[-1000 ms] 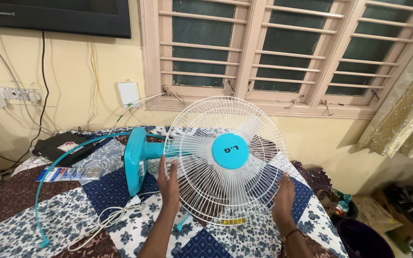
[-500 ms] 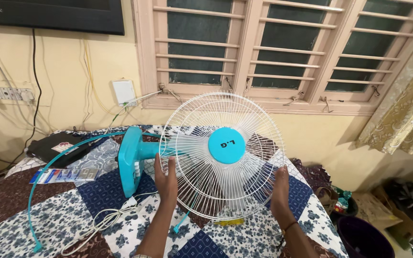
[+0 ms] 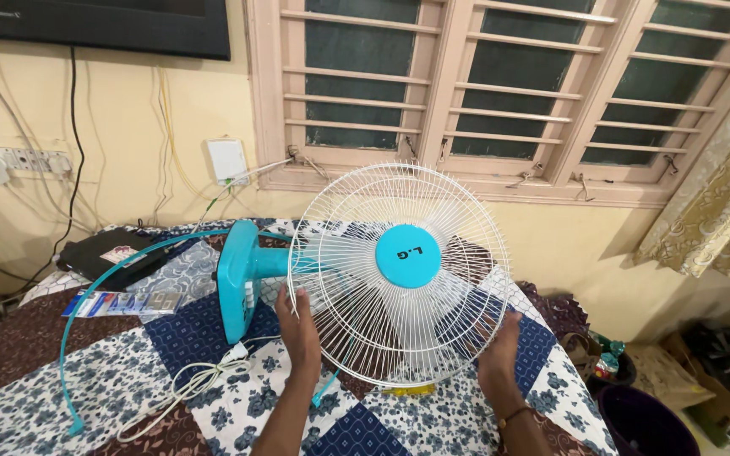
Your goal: The person assembles a table fan on a bed. They use a screwdriver to tighten the central hub of the front grill, then attach the front grill to the fan head. Finally, they place the outer ring around the fan and secure it with a screw.
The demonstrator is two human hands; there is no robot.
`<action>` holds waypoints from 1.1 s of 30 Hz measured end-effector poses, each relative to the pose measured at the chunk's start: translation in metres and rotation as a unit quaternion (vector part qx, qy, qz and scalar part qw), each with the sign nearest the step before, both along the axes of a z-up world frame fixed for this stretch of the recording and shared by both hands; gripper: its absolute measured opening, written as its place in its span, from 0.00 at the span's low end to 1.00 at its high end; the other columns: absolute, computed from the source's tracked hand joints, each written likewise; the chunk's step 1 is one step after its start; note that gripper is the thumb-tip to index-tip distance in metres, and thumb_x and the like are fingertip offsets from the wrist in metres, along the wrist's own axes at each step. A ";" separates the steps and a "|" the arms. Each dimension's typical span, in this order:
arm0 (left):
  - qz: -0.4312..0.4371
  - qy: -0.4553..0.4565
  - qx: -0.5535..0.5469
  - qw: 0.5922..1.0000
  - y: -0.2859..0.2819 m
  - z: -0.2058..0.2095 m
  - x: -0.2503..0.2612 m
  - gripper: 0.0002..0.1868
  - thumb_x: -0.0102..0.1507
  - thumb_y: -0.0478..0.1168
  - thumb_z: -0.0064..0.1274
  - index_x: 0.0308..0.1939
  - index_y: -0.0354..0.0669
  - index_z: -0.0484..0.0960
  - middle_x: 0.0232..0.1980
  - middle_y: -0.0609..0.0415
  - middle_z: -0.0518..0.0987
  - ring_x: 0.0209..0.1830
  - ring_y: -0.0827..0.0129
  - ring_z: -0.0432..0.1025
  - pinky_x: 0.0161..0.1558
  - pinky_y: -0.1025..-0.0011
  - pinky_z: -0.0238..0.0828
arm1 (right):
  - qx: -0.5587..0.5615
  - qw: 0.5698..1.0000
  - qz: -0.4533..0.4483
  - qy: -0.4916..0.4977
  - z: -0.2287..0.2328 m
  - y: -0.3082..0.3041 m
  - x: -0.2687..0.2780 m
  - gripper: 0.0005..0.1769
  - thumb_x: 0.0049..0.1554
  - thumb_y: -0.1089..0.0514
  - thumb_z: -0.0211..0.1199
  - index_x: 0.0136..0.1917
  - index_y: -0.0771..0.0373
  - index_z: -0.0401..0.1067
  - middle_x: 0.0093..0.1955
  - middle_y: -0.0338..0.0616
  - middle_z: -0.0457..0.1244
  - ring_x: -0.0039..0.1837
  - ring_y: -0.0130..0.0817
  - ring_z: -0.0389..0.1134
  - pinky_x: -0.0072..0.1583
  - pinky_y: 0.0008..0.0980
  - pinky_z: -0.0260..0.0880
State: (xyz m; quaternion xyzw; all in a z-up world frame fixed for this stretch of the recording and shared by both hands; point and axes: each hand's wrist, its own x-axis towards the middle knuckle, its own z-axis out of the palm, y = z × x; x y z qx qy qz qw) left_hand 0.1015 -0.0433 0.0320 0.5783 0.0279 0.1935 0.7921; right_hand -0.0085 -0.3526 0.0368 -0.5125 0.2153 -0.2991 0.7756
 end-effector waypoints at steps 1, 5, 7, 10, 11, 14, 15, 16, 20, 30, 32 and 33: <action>-0.002 0.009 -0.009 1.000 0.001 -0.001 0.001 0.40 0.68 0.59 0.45 0.77 0.40 0.56 0.73 0.43 0.64 0.71 0.57 0.62 0.67 0.61 0.58 | 0.015 0.999 -0.030 0.018 0.002 0.001 -0.001 0.45 0.64 0.29 0.33 0.83 0.58 0.40 0.82 0.61 0.46 0.82 0.56 0.48 0.77 0.57 0.49; 0.015 0.000 -0.027 1.000 0.012 -0.011 -0.005 0.33 0.69 0.56 0.47 0.72 0.40 0.66 0.64 0.43 0.75 0.61 0.58 0.70 0.58 0.63 0.66 | -0.047 0.990 -0.129 0.018 0.003 0.012 -0.023 0.39 0.66 0.38 0.44 0.80 0.64 0.48 0.77 0.68 0.50 0.77 0.63 0.51 0.75 0.59 0.54; 0.024 -0.038 -0.006 0.999 0.018 -0.017 -0.013 0.29 0.69 0.55 0.47 0.68 0.39 0.71 0.58 0.44 0.79 0.55 0.60 0.74 0.53 0.66 0.71 | -0.171 0.970 -0.170 -0.014 0.005 0.023 -0.032 0.35 0.67 0.43 0.49 0.77 0.68 0.52 0.75 0.68 0.53 0.76 0.62 0.53 0.75 0.57 0.55; 0.054 -0.081 0.098 0.990 0.031 -0.023 -0.024 0.22 0.70 0.51 0.47 0.61 0.40 0.77 0.54 0.47 0.82 0.51 0.62 0.77 0.48 0.68 0.74 | -0.392 0.891 -0.226 -0.030 0.011 0.045 -0.039 0.34 0.65 0.50 0.56 0.75 0.71 0.52 0.75 0.63 0.52 0.78 0.56 0.52 0.76 0.53 0.51; 0.052 -0.086 0.118 0.988 0.035 -0.025 -0.029 0.21 0.70 0.50 0.48 0.59 0.40 0.78 0.53 0.48 0.83 0.51 0.64 0.78 0.48 0.68 0.74 | -0.456 0.856 -0.243 -0.020 0.014 0.053 -0.042 0.34 0.64 0.52 0.59 0.75 0.72 0.52 0.75 0.65 0.52 0.77 0.58 0.51 0.75 0.55 0.50; 0.044 -0.077 0.173 0.981 0.047 -0.026 -0.044 0.17 0.69 0.49 0.50 0.54 0.42 0.81 0.51 0.50 0.85 0.50 0.66 0.80 0.47 0.68 0.75 | -0.580 0.769 -0.258 -0.069 0.023 0.086 -0.044 0.34 0.61 0.56 0.61 0.74 0.72 0.56 0.73 0.64 0.54 0.78 0.61 0.50 0.76 0.55 0.47; 0.037 -0.058 0.188 0.980 0.052 -0.026 -0.049 0.16 0.68 0.48 0.50 0.52 0.43 0.82 0.50 0.52 0.86 0.50 0.66 0.80 0.46 0.68 0.76 | -0.609 0.744 -0.257 -0.098 0.025 0.099 -0.045 0.33 0.61 0.56 0.61 0.74 0.72 0.57 0.73 0.62 0.55 0.78 0.62 0.50 0.76 0.55 0.46; 0.029 -0.039 0.203 0.978 0.057 -0.026 -0.055 0.15 0.67 0.47 0.50 0.51 0.44 0.83 0.50 0.53 0.86 0.49 0.67 0.80 0.45 0.68 0.77 | -0.610 0.749 -0.234 -0.109 0.025 0.113 -0.047 0.31 0.59 0.58 0.61 0.72 0.71 0.59 0.72 0.61 0.56 0.77 0.60 0.52 0.75 0.55 0.47; -0.009 -0.033 0.220 0.975 0.081 -0.028 -0.079 0.13 0.67 0.46 0.52 0.47 0.42 0.85 0.45 0.52 0.88 0.45 0.67 0.82 0.41 0.67 0.77 | -0.626 0.756 -0.152 -0.116 0.015 0.167 -0.051 0.22 0.54 0.61 0.64 0.62 0.65 0.68 0.62 0.52 0.62 0.69 0.51 0.58 0.69 0.52 0.51; 0.046 -0.067 0.228 0.970 0.138 -0.029 -0.101 0.09 0.65 0.37 0.51 0.45 0.40 0.84 0.43 0.52 0.89 0.46 0.69 0.84 0.38 0.70 0.79 | -0.565 0.805 0.101 -0.150 -0.032 0.226 -0.047 0.06 0.54 0.65 0.65 0.47 0.64 0.77 0.38 0.46 0.70 0.39 0.38 0.71 0.43 0.35 0.69; 0.052 -0.071 0.228 0.970 0.139 -0.028 -0.100 0.09 0.65 0.36 0.51 0.46 0.40 0.83 0.42 0.53 0.89 0.44 0.68 0.84 0.38 0.70 0.79 | -0.546 0.818 0.133 -0.125 -0.037 0.224 -0.045 0.07 0.54 0.65 0.64 0.48 0.64 0.77 0.36 0.46 0.70 0.36 0.34 0.72 0.40 0.33 0.70; 0.049 -0.066 0.229 0.970 0.137 -0.026 -0.100 0.09 0.66 0.36 0.50 0.47 0.40 0.83 0.42 0.53 0.89 0.43 0.68 0.84 0.38 0.70 0.78 | -0.537 0.823 0.149 -0.112 -0.038 0.222 -0.045 0.07 0.55 0.65 0.64 0.48 0.63 0.77 0.36 0.46 0.70 0.35 0.32 0.72 0.39 0.33 0.71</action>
